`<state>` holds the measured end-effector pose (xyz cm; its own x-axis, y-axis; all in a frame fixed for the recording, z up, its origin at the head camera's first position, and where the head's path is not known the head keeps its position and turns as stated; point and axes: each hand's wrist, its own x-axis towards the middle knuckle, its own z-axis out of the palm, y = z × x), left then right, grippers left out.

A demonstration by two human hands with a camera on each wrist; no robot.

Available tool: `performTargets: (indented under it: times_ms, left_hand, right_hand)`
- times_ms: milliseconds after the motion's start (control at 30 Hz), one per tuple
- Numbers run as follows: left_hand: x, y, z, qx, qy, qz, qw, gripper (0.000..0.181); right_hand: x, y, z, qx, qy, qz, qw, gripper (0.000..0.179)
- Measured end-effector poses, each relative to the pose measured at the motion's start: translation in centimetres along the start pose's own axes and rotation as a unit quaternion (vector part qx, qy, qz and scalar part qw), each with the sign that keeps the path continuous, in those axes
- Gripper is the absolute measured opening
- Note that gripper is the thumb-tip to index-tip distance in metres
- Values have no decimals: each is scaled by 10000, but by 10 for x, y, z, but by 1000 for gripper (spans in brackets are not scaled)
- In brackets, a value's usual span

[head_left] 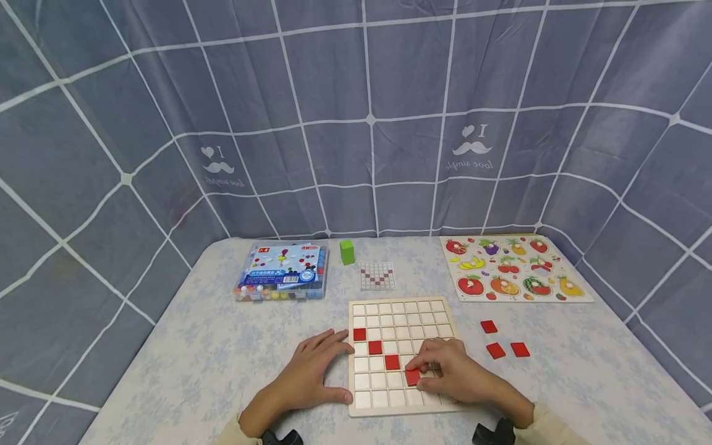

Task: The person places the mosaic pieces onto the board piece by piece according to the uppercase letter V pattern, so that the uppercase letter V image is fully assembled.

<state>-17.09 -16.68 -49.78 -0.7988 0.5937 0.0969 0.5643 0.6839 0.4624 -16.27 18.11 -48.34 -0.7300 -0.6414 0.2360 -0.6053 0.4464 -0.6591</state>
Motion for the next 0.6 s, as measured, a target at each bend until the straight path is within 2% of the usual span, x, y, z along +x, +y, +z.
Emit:
performTargets:
  times_ms: [233, 600]
  left_hand:
    - [-1, 0, 0, 24, -13, -45, 10000, 77]
    - [0, 0, 1, 15, -4, -19, 10000, 77]
  right_hand:
    - [1, 0, 3, 5, -3, 198, 9998, 24]
    - [1, 3, 9, -96, 166, 144, 9997, 27]
